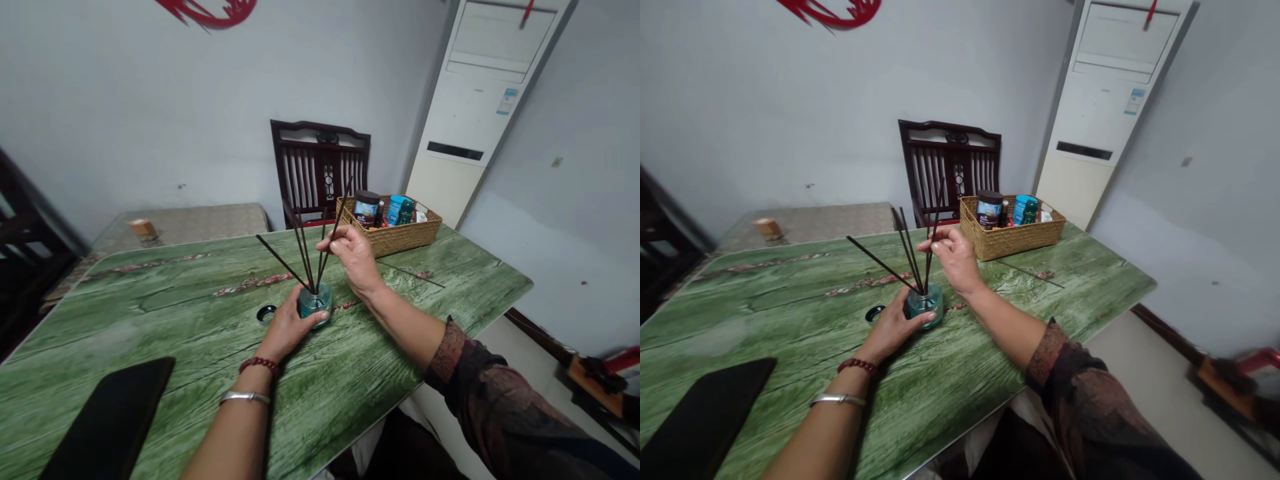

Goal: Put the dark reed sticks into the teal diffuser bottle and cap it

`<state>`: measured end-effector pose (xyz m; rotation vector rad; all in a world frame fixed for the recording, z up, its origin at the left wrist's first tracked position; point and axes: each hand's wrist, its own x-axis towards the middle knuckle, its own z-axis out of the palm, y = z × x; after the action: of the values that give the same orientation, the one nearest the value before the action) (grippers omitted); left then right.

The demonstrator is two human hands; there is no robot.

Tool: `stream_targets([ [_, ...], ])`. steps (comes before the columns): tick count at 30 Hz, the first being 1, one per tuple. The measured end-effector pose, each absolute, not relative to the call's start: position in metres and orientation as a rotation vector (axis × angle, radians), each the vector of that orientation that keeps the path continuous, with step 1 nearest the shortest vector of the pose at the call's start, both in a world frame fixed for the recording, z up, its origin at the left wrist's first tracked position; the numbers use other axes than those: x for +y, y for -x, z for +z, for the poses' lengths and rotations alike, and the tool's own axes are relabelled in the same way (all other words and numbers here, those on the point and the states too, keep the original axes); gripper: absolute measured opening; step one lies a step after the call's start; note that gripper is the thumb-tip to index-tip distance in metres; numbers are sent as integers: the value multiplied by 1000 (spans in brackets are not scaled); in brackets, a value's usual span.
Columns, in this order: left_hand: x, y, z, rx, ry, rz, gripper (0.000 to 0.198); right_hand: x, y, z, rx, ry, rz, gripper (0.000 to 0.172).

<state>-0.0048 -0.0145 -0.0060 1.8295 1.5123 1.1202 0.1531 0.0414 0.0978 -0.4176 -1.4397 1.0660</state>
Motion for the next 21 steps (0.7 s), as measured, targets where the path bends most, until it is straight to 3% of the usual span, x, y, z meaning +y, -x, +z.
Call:
stream_targets([
  [11,-14,6,-7,1530,-1850,1130,75,38,-146,72,-1515,617,985,15],
  [17,-14,6,-7,1526,-1862,1109,76,41,-200,53,-1596,845,632,11],
  [21,-14,6,-7,1528,-1855,1118,76,68,-275,22,-1681,1149,242,18],
])
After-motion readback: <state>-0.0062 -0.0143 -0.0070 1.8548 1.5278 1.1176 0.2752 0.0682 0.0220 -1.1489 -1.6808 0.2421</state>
